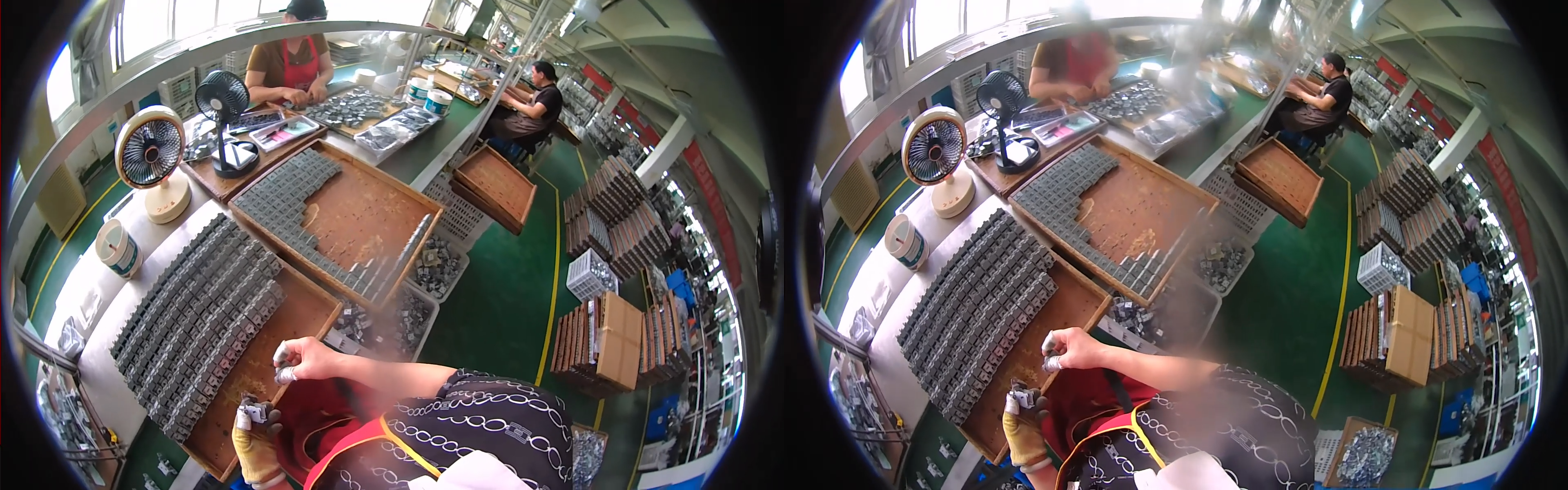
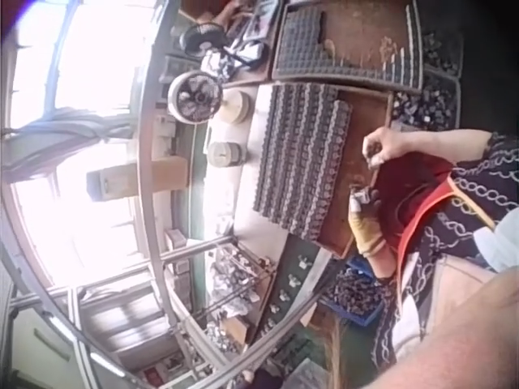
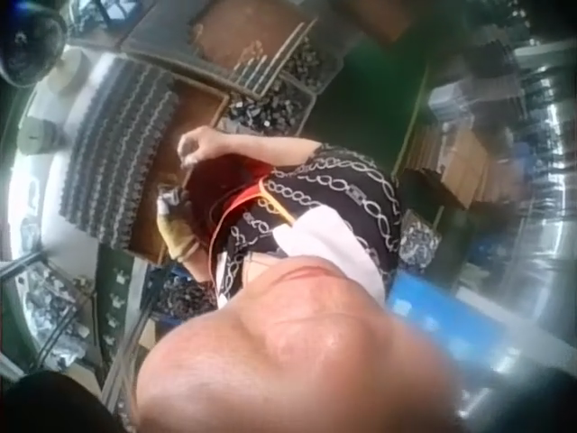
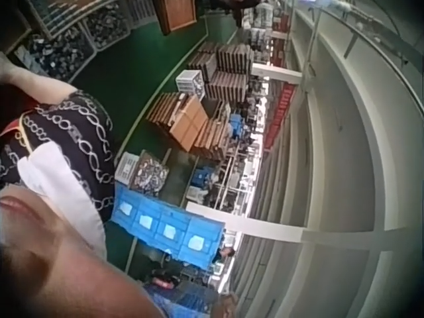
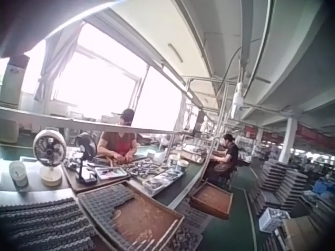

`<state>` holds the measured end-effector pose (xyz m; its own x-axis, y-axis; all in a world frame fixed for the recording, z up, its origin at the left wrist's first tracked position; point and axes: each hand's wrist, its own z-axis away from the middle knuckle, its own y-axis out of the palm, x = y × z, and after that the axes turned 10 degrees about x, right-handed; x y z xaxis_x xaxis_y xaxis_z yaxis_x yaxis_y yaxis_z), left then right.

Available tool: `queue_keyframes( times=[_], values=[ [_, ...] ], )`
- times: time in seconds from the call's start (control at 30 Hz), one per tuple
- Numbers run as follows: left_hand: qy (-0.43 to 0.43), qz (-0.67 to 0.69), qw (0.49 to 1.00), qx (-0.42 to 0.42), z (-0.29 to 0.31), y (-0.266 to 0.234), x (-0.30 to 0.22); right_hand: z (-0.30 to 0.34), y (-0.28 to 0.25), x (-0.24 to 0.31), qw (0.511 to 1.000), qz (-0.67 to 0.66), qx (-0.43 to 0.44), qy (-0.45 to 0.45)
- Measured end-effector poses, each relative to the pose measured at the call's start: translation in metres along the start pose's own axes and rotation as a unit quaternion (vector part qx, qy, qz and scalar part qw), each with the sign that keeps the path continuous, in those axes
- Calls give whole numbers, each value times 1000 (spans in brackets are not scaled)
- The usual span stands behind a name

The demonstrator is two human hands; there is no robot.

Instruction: The person assembles small electronic switches by hand, snapping together plastic housings and metal contacts from bins and trays at a factory workbench.

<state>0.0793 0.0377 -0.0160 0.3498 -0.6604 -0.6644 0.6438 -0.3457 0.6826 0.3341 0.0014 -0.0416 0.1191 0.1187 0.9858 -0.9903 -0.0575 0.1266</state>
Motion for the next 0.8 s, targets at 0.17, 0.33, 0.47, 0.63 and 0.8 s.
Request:
queue_keyframes(
  times=[0.17,0.33,0.47,0.63,0.8],
  values=[
    [-3,-24,1000,-15,1,2,-2,1,1,-1,1000,-6,3,-3],
    [-2,-17,1000,3,0,-3,0,1,0,-1,1000,-7,6,1],
    [-6,-31,999,-12,0,-3,0,2,1,3,1000,4,4,4],
    [-1,-36,999,-2,-3,-11,3,-1,0,-6,1000,18,-5,-14],
    [-9,-38,999,4,-5,-16,5,-1,1,-10,999,-5,-23,-23]
  ],
)
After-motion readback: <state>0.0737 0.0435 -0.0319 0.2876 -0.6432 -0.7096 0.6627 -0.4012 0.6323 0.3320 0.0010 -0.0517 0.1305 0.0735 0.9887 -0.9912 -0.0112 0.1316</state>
